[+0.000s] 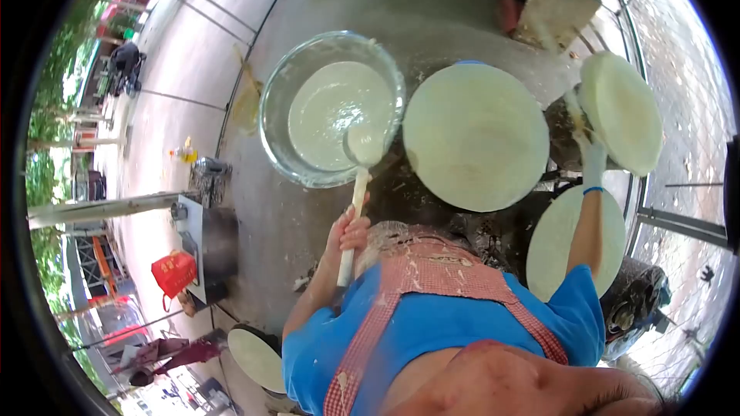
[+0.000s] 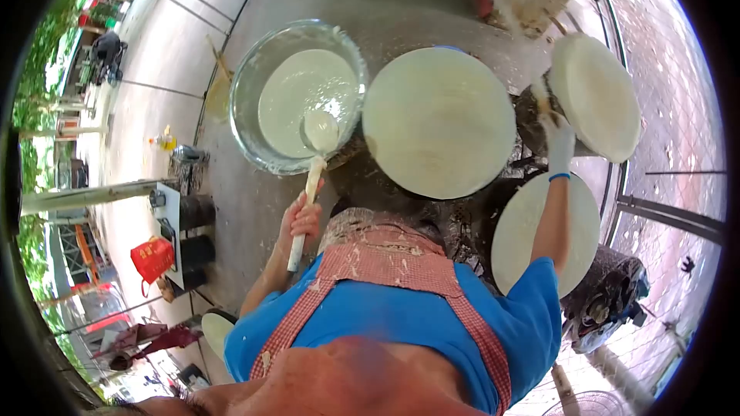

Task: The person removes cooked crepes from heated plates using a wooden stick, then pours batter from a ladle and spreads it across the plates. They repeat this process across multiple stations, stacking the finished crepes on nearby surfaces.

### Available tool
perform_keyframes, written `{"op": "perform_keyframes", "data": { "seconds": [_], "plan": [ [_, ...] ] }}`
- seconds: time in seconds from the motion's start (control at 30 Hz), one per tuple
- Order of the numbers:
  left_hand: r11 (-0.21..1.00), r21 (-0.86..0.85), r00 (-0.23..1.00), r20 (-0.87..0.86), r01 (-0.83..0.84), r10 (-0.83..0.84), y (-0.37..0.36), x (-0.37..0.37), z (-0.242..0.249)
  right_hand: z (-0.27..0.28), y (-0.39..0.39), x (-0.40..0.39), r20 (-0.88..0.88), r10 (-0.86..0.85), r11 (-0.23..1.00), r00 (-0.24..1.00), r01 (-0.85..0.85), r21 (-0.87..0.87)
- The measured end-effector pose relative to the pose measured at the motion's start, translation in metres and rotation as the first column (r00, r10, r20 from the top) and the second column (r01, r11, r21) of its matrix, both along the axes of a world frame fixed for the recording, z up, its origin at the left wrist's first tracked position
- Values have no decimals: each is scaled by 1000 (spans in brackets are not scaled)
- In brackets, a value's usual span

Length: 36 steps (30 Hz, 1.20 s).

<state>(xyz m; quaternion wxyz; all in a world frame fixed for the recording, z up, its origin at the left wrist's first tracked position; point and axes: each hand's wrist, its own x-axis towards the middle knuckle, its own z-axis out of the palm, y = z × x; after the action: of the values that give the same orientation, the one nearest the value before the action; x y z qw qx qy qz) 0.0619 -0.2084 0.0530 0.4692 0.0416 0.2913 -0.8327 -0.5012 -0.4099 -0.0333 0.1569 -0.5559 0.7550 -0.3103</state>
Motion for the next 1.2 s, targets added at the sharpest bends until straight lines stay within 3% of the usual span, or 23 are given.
{"op": "perform_keyframes", "data": {
  "seconds": [0.03, 0.1, 0.17, 0.2, 0.27, 0.33, 0.37, 0.43, 0.47, 0.5, 0.53, 0.57, 0.6, 0.63, 0.67, 0.7, 0.73, 0.77, 0.83, 0.9, 1.03, 1.1, 1.2],
  "plan": [
    [997, -70, 992, 122, 13, -5, -7, 19, -6, 13, -7, 48, -108, 99, 994, 989, -93, 62],
    [979, -190, 931, 365, 73, 2, -25, 67, -24, 47, -21, 146, 42, 262, 927, 964, -264, 266],
    [974, -172, 774, 634, 145, -4, -47, 125, -56, 45, -38, 230, 180, 409, 840, 894, -447, 307],
    [958, -189, 737, 675, 216, -33, -57, 156, -79, 44, -39, 276, 252, 461, 790, 851, -523, 320],
    [901, -242, 666, 743, 361, -68, -94, 217, -137, 115, -35, 404, 48, 503, 652, 863, -415, 635],
    [913, -24, 519, 828, 408, -211, -134, 262, -218, 11, -45, 457, -359, 762, 641, 539, -546, 540],
    [902, 105, 437, 847, 418, -301, -134, 277, -259, -8, -43, 494, -361, 818, 562, 449, -486, 669],
    [746, 202, 17, 961, 635, -275, -146, 308, -327, 48, -37, 539, -281, 876, 460, 393, -500, 734],
    [650, 276, -189, 961, 708, -202, -148, 316, -345, 54, -39, 540, -252, 834, 514, 491, -524, 679],
    [623, 282, -227, 959, 729, -169, -142, 318, -348, 56, -36, 528, -210, 781, 570, 588, -534, 624],
    [598, 281, -264, 957, 750, -119, -142, 317, -347, 24, -20, 514, -294, 709, 670, 641, -483, 563],
    [634, 227, -156, 974, 739, -167, -144, 314, -342, 10, -6, 516, -326, 691, 658, 645, -374, 654],
    [671, 178, -44, 976, 719, -212, -147, 310, -335, -8, 10, 517, -212, 693, 586, 689, -367, 723],
    [707, 138, 67, 965, 694, -254, -149, 306, -327, -25, 36, 522, -184, 682, 615, 708, -420, 667],
    [802, 141, 319, 867, 580, -383, -154, 294, -300, -21, 58, 534, -206, 636, 664, 744, -392, 637],
    [864, 192, 555, 697, 465, -453, -155, 288, -267, -31, 84, 530, -195, 597, 715, 778, -405, 570],
    [852, 326, 691, 499, 409, -523, -158, 286, -228, -19, 107, 533, -181, 550, 725, 815, -358, 588],
    [868, 267, 711, 498, 418, -496, -159, 287, -190, -5, 125, 538, -172, 501, 736, 848, -313, 600],
    [896, 133, 752, 500, 424, -430, -158, 291, -115, 12, 149, 539, -161, 392, 850, 906, -290, 440],
    [932, -25, 687, 683, 361, -248, -151, 290, -33, 23, 165, 539, -130, 313, 929, 941, -274, 249],
    [855, -185, 612, 770, 485, -180, -147, 290, 125, 90, 134, 533, -174, 236, 933, 956, -273, -236],
    [753, -357, 432, 896, 552, 108, -135, 290, 195, 131, 113, 524, -115, 219, 856, 969, -248, -454],
    [624, -488, 157, 846, 611, 509, -123, 289, 269, 195, 95, 516, 9, 241, 808, 971, -195, -556]
  ]
}}
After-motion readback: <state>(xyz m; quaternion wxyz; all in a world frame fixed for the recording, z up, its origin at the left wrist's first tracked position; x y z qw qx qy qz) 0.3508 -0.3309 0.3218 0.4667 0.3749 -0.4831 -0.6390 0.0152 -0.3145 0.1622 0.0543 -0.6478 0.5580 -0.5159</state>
